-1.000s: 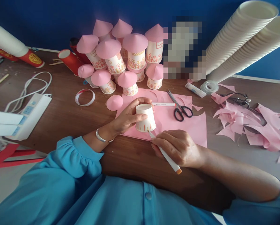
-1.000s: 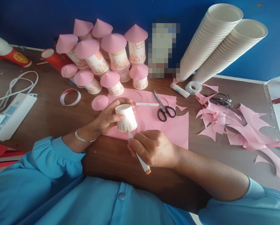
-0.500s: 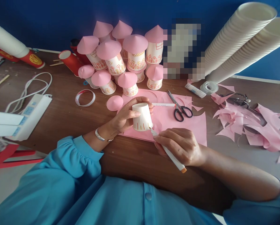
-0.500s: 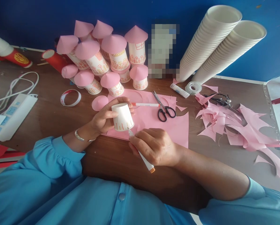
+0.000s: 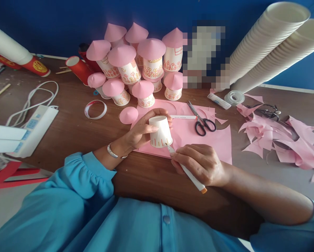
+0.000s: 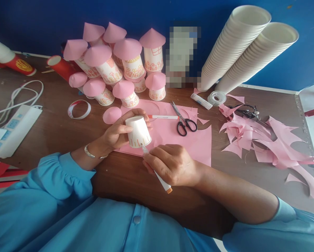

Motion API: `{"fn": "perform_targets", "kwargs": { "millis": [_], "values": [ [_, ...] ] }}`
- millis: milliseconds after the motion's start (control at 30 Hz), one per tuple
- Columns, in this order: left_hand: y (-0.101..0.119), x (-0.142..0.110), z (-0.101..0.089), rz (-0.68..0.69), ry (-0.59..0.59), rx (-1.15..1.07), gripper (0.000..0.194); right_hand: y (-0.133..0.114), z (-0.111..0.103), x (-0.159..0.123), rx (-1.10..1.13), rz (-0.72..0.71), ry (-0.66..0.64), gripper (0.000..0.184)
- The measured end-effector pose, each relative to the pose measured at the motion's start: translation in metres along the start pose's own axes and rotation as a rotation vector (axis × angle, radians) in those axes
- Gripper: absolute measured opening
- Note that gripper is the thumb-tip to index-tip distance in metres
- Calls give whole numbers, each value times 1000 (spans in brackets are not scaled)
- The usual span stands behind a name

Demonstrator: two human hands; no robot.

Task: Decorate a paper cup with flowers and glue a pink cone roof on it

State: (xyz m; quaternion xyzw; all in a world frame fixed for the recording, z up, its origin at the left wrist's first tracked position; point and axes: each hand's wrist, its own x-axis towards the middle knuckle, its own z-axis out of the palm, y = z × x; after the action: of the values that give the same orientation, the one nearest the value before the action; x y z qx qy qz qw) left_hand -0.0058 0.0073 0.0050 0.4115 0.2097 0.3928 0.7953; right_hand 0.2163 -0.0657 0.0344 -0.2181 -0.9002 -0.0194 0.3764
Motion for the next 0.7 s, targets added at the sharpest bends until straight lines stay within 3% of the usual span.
{"fn": "perform_targets", "kwargs": {
  "millis": [333, 700],
  "values": [
    [1, 1, 0, -25, 51, -79, 47, -1, -3, 1, 18, -58, -3, 8],
    [-1, 2, -2, -69, 107, -2, 59, -1, -3, -1, 30, -68, -4, 8]
  ]
}}
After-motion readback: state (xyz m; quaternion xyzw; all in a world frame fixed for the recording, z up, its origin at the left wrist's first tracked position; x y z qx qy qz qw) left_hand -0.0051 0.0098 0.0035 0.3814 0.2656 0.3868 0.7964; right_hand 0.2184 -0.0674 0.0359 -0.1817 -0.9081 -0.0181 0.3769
